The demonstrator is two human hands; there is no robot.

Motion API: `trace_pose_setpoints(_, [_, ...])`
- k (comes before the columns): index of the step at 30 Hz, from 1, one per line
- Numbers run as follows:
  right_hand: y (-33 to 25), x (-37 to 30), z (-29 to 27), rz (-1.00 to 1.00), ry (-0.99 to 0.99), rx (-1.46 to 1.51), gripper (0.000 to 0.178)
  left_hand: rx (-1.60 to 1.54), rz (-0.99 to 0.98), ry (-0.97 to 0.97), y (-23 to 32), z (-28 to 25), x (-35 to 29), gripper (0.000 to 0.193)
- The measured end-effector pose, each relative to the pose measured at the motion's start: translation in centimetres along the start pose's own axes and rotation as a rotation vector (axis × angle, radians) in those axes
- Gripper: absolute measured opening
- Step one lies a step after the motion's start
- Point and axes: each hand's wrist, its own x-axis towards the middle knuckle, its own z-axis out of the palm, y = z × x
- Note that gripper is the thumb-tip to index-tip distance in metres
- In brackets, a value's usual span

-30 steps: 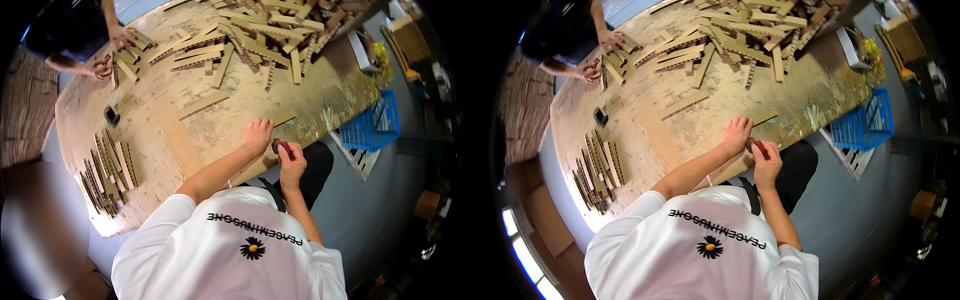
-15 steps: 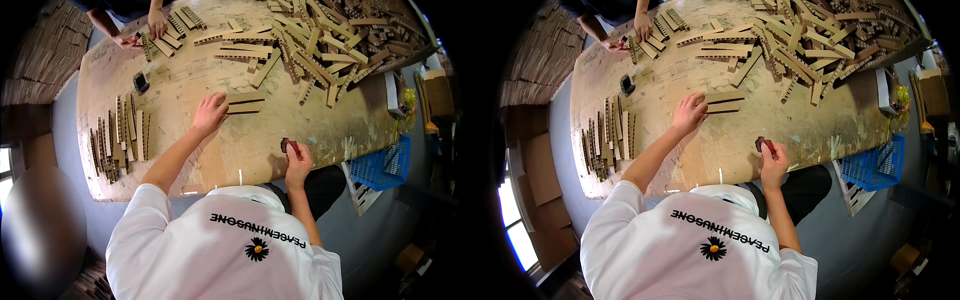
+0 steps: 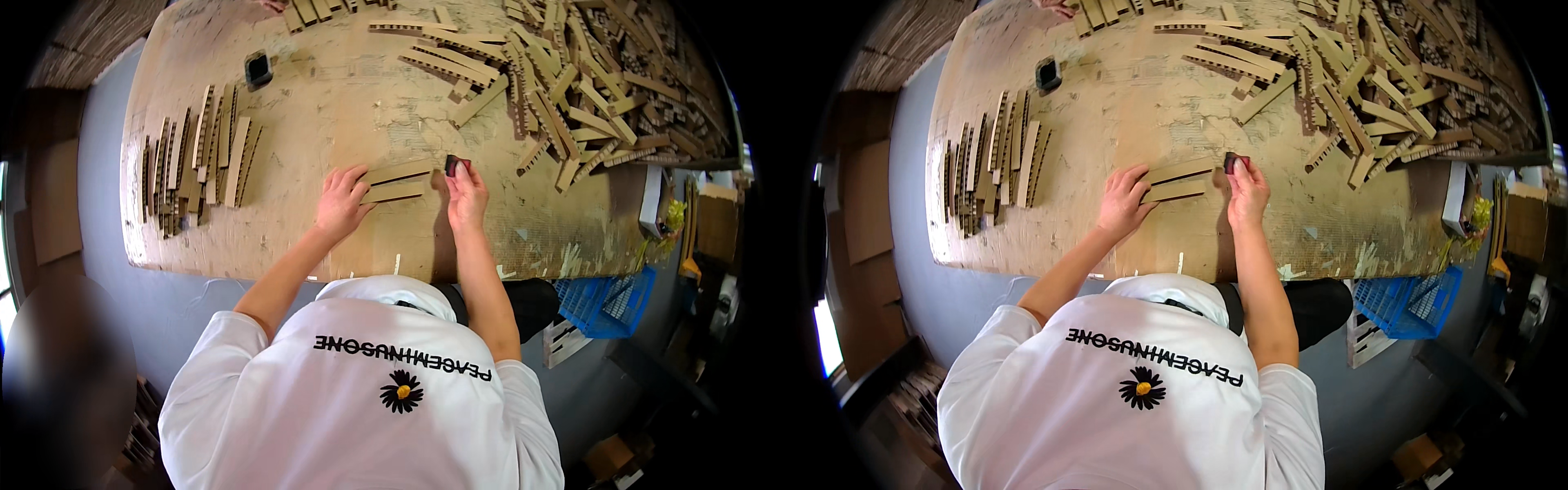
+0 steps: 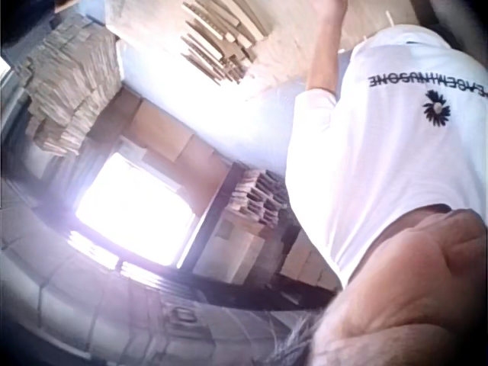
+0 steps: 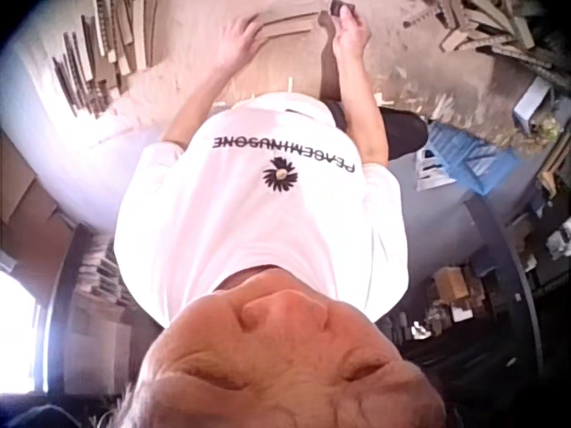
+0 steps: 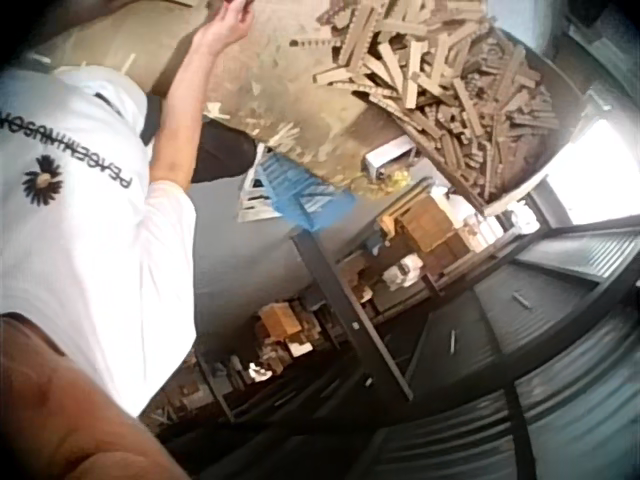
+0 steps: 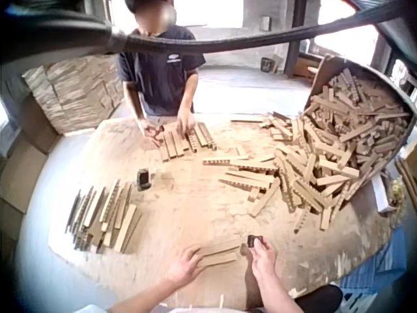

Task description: The person smooths the edges of small wooden slats using a sanding block, handling them one at a time and placing them into a growing stack. Another person works nearby at the same table.

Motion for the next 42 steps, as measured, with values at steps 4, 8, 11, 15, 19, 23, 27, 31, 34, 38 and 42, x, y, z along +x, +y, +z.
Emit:
trace_pose_setpoints(4, [1.6,-0.5,2.8,0.039,-0.074,-0.142,0.022,-0.007,-0.030,-0.023,-0.5,1.0,1.2,0.047])
trace_pose_setpoints(8, [0.1,-1.6,3.4,-0.017,-0.081,-0.357,0.020,-0.003,-0.099,-0.016,-1.1,0.8,1.6,0.053])
trace_pose_setpoints(11, [-1.0,-1.6,3.3,-0.191,-0.236,-0.616,0.020,-0.018,-0.124,0.031,-0.9,0.0,1.4,0.061])
trace_pose_setpoints(15, [-1.1,-1.3,5.1,-0.282,-0.369,-0.855,0.017,0.110,-0.081,-0.059,-1.8,1.0,0.7,0.065])
trace_pose_setpoints(19, [-0.4,-0.6,5.9,-0.272,-0.372,-0.863,0.015,0.309,0.001,-0.151,-1.2,1.7,-0.4,0.067])
trace_pose_setpoints(23, [-0.1,-0.3,6.2,-0.282,-0.408,-0.927,0.016,0.346,-0.041,-0.242,-1.1,0.7,-0.2,0.066])
trace_pose_setpoints(27, [0.1,0.0,6.7,-0.273,-0.403,-0.938,0.015,0.266,-0.071,-0.288,-1.4,0.3,1.0,0.065])
trace_pose_setpoints(31, [0.2,0.4,6.8,-0.289,-0.435,-0.898,0.015,0.302,-0.026,-0.290,-2.0,0.5,0.7,0.068])
trace_pose_setpoints(34, [0.5,0.3,7.0,-0.309,-0.474,-0.928,0.015,0.315,-0.055,-0.327,-0.5,0.5,-0.9,0.072])
trace_pose_setpoints(38, [0.2,0.0,7.1,-0.374,-0.500,-1.018,0.016,0.291,-0.114,-0.291,0.1,0.8,-2.0,0.076])
trace_pose_setpoints(42, [0.2,0.2,7.4,-0.424,-0.541,-1.101,0.015,0.200,-0.155,-0.183,-1.1,0.9,0.1,0.077])
